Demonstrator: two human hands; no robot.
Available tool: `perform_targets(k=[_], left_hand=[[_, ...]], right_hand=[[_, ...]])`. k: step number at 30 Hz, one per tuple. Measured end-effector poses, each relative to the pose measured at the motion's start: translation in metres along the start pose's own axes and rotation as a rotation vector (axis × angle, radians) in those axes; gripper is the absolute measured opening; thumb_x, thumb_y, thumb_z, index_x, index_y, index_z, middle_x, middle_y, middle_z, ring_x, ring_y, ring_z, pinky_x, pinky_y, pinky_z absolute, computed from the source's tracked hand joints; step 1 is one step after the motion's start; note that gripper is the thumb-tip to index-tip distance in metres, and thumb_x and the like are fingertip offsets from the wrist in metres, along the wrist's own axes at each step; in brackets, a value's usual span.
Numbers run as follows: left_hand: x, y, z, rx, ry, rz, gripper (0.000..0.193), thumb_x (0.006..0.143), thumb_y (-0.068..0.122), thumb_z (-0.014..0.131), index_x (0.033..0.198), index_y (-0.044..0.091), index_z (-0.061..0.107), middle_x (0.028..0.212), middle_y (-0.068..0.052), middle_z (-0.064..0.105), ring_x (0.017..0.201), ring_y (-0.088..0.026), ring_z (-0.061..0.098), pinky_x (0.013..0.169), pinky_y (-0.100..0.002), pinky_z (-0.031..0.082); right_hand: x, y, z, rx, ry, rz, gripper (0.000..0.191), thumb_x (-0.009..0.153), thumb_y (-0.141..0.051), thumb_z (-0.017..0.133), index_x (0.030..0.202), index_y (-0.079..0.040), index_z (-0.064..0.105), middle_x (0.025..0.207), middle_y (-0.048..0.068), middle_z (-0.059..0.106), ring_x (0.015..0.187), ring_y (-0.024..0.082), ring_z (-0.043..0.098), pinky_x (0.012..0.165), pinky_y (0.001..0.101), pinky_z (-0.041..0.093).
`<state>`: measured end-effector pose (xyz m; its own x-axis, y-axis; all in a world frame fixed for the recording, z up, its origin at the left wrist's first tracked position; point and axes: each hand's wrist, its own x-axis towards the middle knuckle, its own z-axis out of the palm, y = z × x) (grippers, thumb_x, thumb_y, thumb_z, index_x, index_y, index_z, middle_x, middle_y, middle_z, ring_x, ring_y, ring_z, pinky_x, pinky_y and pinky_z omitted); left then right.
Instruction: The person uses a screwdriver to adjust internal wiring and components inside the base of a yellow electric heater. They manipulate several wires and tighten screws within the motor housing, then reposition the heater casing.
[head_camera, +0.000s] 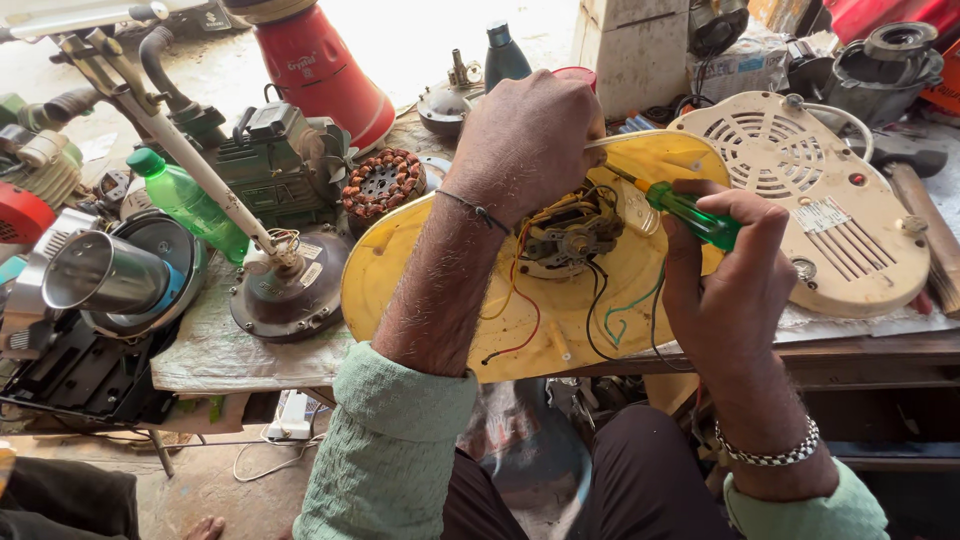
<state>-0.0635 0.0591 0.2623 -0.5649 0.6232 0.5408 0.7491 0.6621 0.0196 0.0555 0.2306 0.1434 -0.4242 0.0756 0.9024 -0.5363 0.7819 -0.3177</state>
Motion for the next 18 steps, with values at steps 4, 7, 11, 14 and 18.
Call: perform_targets(k=[4, 7, 11, 14, 18], left_hand=[[-0.002, -0.002, 0.002, -0.014, 0.013, -0.011, 0.015, 0.077, 0.025, 0.083, 0.083, 0.011, 0.081, 0.086, -0.017, 0.075, 0.077, -0.036, 0.073, 0.069, -0.047, 0.059], [0.000, -0.001, 0.004, 0.048, -0.027, -0.059, 0.015, 0.079, 0.009, 0.074, 0.089, 0.017, 0.082, 0.087, -0.014, 0.077, 0.076, -0.031, 0.077, 0.069, -0.044, 0.062], [0.002, -0.001, 0.004, 0.053, -0.031, -0.086, 0.009, 0.079, 0.013, 0.075, 0.087, 0.011, 0.080, 0.087, -0.015, 0.076, 0.076, -0.032, 0.076, 0.066, -0.045, 0.062], [0.004, -0.002, 0.002, 0.026, -0.060, -0.102, 0.014, 0.081, 0.021, 0.078, 0.088, 0.009, 0.079, 0.088, -0.016, 0.075, 0.077, -0.032, 0.076, 0.067, -0.045, 0.061], [0.010, -0.005, -0.003, 0.004, -0.092, -0.146, 0.017, 0.079, 0.024, 0.079, 0.090, 0.011, 0.079, 0.093, -0.016, 0.075, 0.081, -0.033, 0.075, 0.071, -0.045, 0.061]], right_hand=[[0.000, 0.001, 0.000, -0.009, -0.005, -0.003, 0.029, 0.117, -0.002, 0.070, 0.123, -0.001, 0.041, 0.121, 0.021, 0.072, 0.109, 0.029, 0.077, 0.093, 0.0351, 0.061], [0.006, -0.002, 0.000, -0.022, -0.005, -0.017, 0.029, 0.114, -0.004, 0.070, 0.120, -0.001, 0.042, 0.116, 0.021, 0.071, 0.105, 0.030, 0.076, 0.089, 0.0355, 0.061], [0.021, -0.010, -0.003, -0.171, -0.034, -0.019, 0.032, 0.108, -0.012, 0.073, 0.123, 0.001, 0.048, 0.109, 0.019, 0.070, 0.096, 0.032, 0.075, 0.080, 0.0405, 0.058], [0.036, -0.016, -0.006, -0.252, -0.098, -0.112, 0.030, 0.112, -0.017, 0.073, 0.122, 0.002, 0.053, 0.111, 0.020, 0.069, 0.098, 0.035, 0.070, 0.085, 0.0443, 0.055], [0.043, -0.017, -0.003, -0.128, -0.029, -0.255, 0.010, 0.113, -0.006, 0.052, 0.116, 0.002, 0.054, 0.108, 0.024, 0.061, 0.099, 0.034, 0.062, 0.091, 0.0418, 0.051]])
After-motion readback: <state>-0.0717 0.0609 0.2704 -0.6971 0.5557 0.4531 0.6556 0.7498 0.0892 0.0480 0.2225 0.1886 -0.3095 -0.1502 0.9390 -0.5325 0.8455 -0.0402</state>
